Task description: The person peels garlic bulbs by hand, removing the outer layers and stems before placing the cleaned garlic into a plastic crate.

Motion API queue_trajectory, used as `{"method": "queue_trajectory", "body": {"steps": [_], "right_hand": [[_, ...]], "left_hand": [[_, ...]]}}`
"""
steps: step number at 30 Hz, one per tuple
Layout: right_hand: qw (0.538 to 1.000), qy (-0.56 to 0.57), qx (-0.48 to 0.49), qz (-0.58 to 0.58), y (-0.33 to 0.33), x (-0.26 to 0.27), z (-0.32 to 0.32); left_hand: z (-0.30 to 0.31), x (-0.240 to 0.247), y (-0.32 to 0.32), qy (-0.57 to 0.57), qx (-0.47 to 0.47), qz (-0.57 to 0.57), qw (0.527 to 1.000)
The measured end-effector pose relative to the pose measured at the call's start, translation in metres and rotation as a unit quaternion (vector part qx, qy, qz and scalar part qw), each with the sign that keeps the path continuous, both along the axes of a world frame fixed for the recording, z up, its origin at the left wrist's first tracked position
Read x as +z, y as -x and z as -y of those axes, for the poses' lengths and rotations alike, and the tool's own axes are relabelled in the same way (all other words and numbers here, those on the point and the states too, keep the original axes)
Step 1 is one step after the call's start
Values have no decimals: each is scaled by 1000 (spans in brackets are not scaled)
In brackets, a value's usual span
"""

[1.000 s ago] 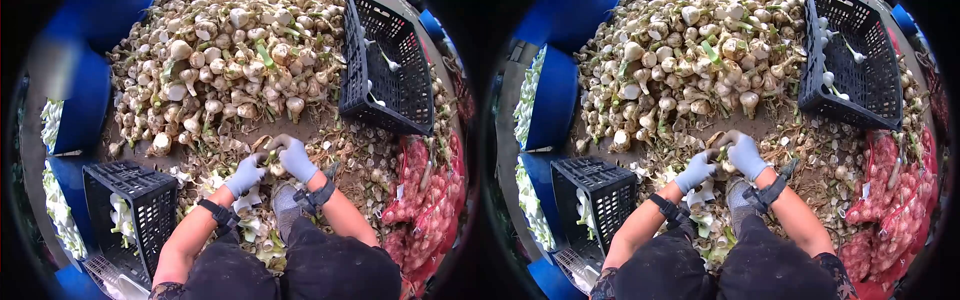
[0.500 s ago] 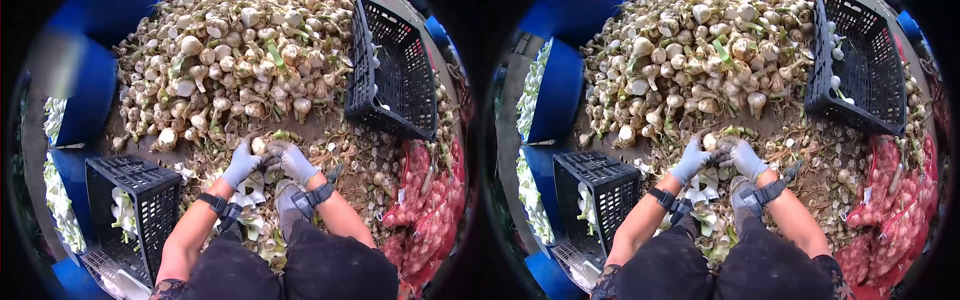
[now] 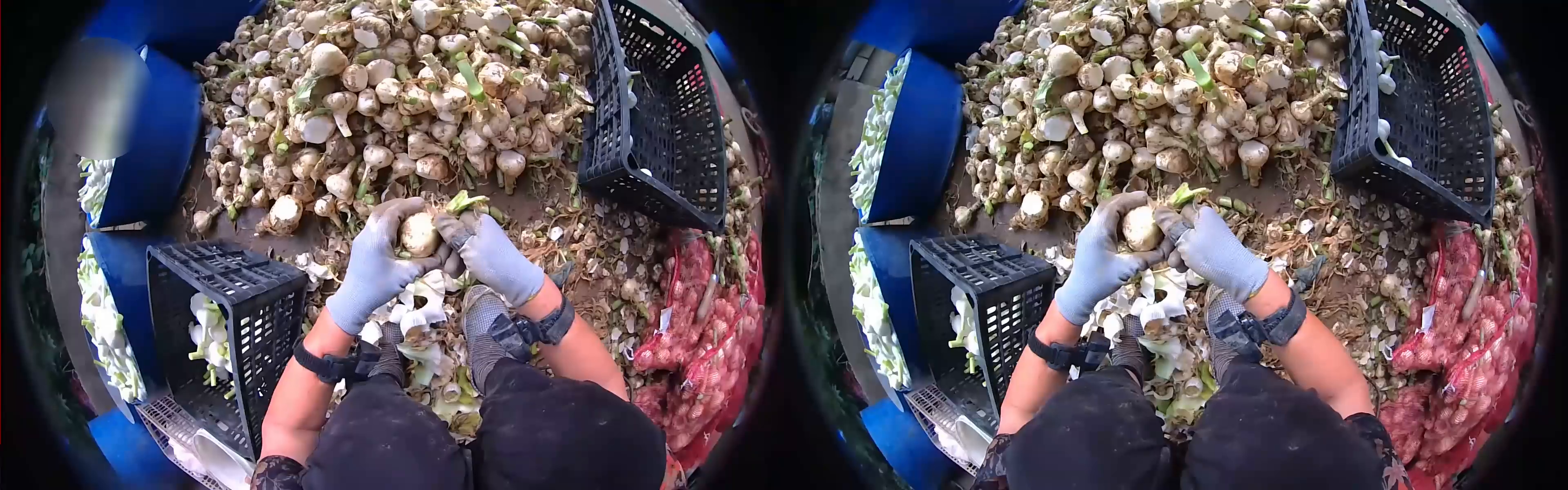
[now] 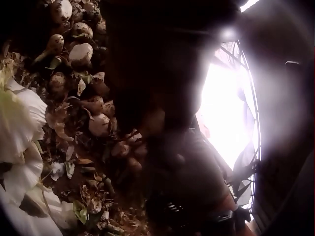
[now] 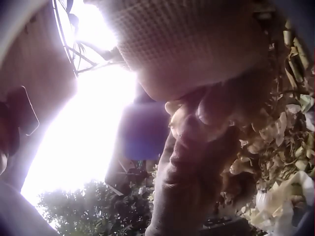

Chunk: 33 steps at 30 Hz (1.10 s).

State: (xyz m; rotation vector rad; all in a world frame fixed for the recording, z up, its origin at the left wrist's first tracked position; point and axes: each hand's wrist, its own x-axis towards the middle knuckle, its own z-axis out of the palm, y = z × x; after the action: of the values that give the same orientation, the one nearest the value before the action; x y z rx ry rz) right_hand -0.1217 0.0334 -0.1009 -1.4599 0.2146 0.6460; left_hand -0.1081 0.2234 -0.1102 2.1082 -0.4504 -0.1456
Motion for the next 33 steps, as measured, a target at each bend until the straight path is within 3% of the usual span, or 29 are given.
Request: {"method": "queue_trajectory", "body": {"steps": [2, 4, 5, 6, 7, 8, 9, 10, 12, 13, 14, 16, 17, 18, 20, 21, 22, 24, 25, 26, 27, 28, 29, 30, 32, 33], "right_hand": [[999, -21, -31, -5, 1, 12, -2], [998, -15, -43, -32, -1, 20, -2], [997, 44, -59, 24, 0, 5, -3], [997, 40, -58, 25, 0, -1, -4], [957, 198, -27, 209, 0, -5, -6], [859, 343, 4, 381, 0, -6, -7], [835, 356, 20, 420, -1, -2, -6], [836, 353, 20, 421, 0, -7, -6], [887, 185, -55, 419, 0, -20, -9], [980, -127, -95, 121, 0, 8, -15], [979, -131, -95, 122, -2, 7, -14], [993, -114, 8, 20, -7, 0, -10], [991, -67, 22, 111, -8, -13, -12], [992, -120, 12, 43, -8, -17, -14], [985, -164, 25, 38, 0, -2, -22], [979, -183, 17, 89, 6, -7, -30], [980, -5, 53, 194, 8, 2, -33], [984, -10, 60, 170, 8, -7, -44], [978, -15, 92, 187, 9, -5, -49], [971, -19, 127, 204, 9, -2, -53], [959, 27, 116, 256, 8, 4, -57], [944, 74, 101, 306, 6, 9, -60], [926, 173, 90, 324, 1, 1, -61], [898, 271, 75, 339, -5, -12, -59], [880, 251, 218, 340, 5, -13, -56], [835, 276, 329, 344, 19, -6, -62]], "left_hand": [[-4, 7, -2, 32, -2, -18, 999], [-7, 11, 0, 142, 33, -189, 971], [-6, 23, 3, 254, 42, -274, 927], [-10, 21, 4, 251, 43, -272, 928], [-16, 16, 5, 366, 45, -383, 847], [-21, 11, 5, 470, 45, -480, 739], [-21, 7, 5, 475, 44, -497, 725], [-21, 8, 5, 474, 47, -496, 726], [-23, 11, 3, 457, 37, -464, 758], [-19, 22, 5, 445, 51, -452, 771], [-19, 26, 7, 443, 52, -450, 774], [-24, 34, 11, 283, 15, -406, 869], [-30, 27, 12, 238, 39, -350, 905], [-37, 20, 12, 191, 65, -290, 936], [-45, 40, 10, 246, 194, -352, 882], [-56, 28, 11, 196, 185, -277, 922], [-54, 31, 12, 198, 161, -214, 943], [-61, 41, 17, -4, 77, -93, 993], [-65, 39, 18, -41, 79, -93, 992], [-71, 40, 16, 0, 111, -220, 969], [-73, 42, 20, 166, 177, -279, 929], [-71, 50, 23, 327, 232, -325, 856], [-71, 61, 26, 418, 243, -325, 813], [-78, 72, 30, 440, 178, -330, 816], [-80, 73, 34, 544, 182, -286, 768], [-86, 70, 32, 544, 180, -262, 776]]}}
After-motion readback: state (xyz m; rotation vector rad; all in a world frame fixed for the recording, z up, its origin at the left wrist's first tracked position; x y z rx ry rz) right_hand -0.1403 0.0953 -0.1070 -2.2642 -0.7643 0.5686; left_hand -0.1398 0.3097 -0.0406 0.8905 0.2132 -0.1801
